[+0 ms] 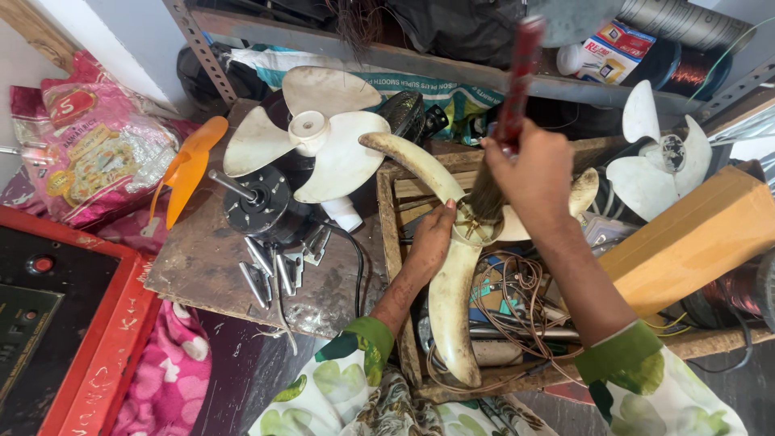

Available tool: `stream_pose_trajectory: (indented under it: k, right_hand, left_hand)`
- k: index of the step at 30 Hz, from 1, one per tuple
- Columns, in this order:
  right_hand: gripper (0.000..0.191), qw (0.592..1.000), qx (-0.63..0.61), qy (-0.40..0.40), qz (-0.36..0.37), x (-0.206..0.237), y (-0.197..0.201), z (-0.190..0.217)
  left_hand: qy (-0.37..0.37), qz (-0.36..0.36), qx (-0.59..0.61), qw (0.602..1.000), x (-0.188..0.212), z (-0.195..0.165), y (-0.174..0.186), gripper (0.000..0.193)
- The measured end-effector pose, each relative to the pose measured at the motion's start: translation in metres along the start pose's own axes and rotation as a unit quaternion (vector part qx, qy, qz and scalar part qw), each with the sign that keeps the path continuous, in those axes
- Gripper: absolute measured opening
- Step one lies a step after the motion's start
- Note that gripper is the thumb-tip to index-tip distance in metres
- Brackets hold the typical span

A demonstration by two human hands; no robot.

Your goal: The person uses a brush to clean several fan blades one by one. They hold each blade with one hand and scrub the surfaces with the brush, then place the cleaned blade on a nearby shelf or workbench.

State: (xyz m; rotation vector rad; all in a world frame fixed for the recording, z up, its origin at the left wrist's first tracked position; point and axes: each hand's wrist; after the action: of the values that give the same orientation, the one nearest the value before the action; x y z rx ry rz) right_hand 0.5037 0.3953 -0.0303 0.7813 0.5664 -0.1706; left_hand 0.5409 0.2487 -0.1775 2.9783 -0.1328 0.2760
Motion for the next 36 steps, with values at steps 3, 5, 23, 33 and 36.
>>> stream_pose_trajectory:
  k: [3,5,23,33,36]
  right_hand:
    - [0.027,0.999,-0.022,-0.035,-0.014,-0.002,0.014,-0.009]
    - [0.028,0.998,-0.026,-0.063,0.004,0.001,0.020,-0.013]
    - [0.035,0.976,-0.206,-0.067,-0.021,-0.006,0.116,-0.001]
    - [0.044,0.929,-0.216,-0.205,0.222,0.002,0.075,-0.007]
    - [0.042,0.939,-0.170,-0.189,0.230,0.006,0.054,-0.026]
  left_hand:
    - [0.018,-0.004,-0.003,1.000,-0.001,-0.006,0.002,0.063]
    - [0.034,0.003,-0.003,0.999,0.000,-0.009,0.002,0.063]
    - [0.037,0.165,0.081,0.982,-0.011,-0.025,0.031,0.048]
    - [0.016,0.342,-0.156,0.927,-0.003,-0.010,0.017,0.058]
    - [0.035,0.329,-0.218,0.918,-0.002,-0.013,0.016,0.058]
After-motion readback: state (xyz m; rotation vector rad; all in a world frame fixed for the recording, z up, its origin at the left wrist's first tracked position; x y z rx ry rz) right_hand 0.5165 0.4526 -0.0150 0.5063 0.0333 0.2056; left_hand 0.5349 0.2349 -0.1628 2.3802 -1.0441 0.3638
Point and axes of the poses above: each hand's wrist, its own x-axis away from the middle knuckle, its own y-axis out of the back of the hand, z = x × y, and after that the axes turned 8 degrees about -x, right-handed
